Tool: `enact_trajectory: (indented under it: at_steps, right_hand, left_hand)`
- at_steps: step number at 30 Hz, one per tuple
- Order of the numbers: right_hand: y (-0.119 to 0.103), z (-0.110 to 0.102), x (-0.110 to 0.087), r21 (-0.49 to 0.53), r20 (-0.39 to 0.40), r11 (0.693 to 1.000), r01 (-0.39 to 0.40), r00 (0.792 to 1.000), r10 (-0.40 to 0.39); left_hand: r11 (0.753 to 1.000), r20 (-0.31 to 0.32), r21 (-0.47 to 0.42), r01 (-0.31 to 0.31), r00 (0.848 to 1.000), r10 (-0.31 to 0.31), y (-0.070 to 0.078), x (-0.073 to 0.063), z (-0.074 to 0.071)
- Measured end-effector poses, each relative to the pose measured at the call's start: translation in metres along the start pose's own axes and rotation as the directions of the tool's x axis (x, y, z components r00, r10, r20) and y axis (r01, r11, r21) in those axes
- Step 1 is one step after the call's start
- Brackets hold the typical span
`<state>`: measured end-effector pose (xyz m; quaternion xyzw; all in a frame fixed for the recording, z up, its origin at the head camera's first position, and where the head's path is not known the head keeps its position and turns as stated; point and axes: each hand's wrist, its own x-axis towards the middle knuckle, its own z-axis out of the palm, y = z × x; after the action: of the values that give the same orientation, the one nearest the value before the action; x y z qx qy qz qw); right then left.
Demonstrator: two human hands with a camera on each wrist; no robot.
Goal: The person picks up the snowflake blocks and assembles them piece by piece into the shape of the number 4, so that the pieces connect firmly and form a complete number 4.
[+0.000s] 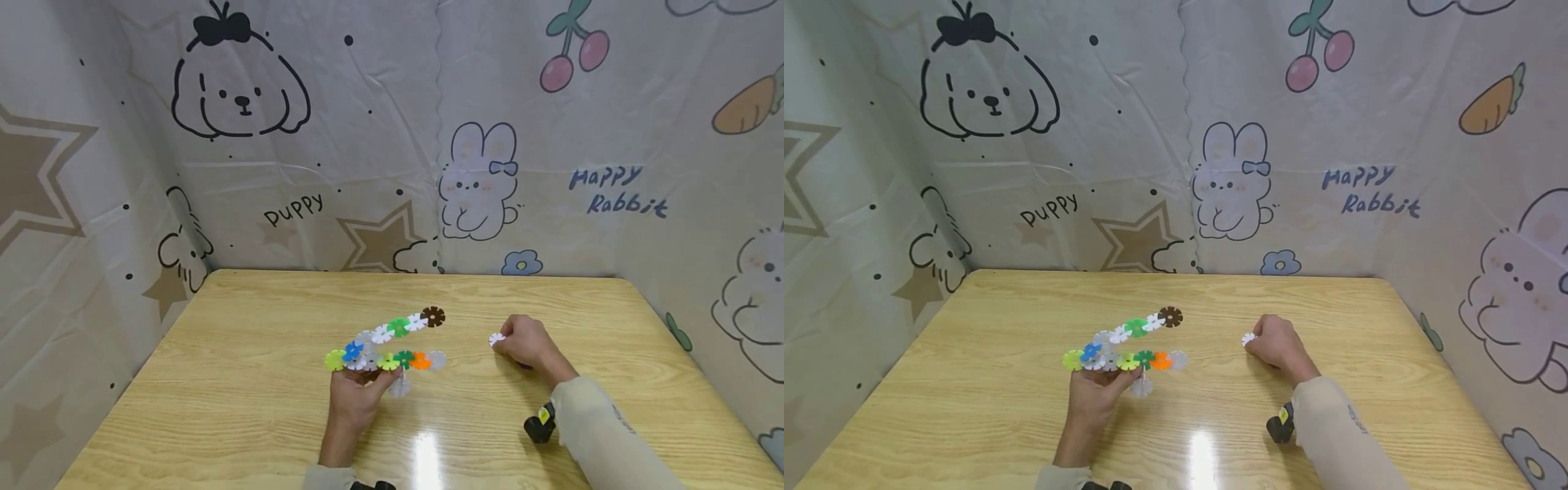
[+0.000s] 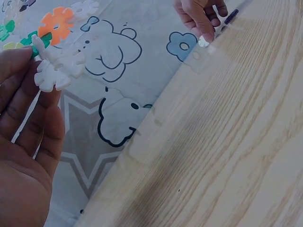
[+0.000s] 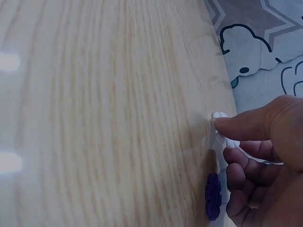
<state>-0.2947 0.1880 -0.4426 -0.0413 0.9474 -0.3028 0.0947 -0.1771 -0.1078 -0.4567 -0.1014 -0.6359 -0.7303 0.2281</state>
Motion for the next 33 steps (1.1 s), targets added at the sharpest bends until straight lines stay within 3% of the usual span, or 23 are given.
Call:
enact_trajectory:
  at_steps: [10, 20, 27, 33]
  right_hand:
    - [0.0, 0.0, -0.006, -0.007, 0.009, 1.0, 0.014, 1.0, -0.014]
    - [0.002, -0.003, -0.019, -0.021, -0.047, 0.993, 0.116, 0.992, -0.117]
    - [-0.016, -0.008, -0.035, 0.051, -0.077, 0.99, 0.133, 0.989, -0.129]
    - [-0.034, -0.011, -0.046, 0.122, -0.099, 0.976, 0.181, 0.98, -0.17]
  left_hand:
    - [0.999, 0.006, 0.038, 0.002, 1.0, -0.002, 0.002, -0.001, 0.001]
    - [0.994, 0.014, 0.104, 0.022, 1.0, -0.023, 0.004, -0.001, 0.003]
    - [0.986, -0.023, 0.148, 0.08, 0.997, -0.077, 0.006, -0.002, 0.008]
    - [0.982, -0.034, 0.176, 0.063, 0.998, -0.057, 0.006, -0.002, 0.01]
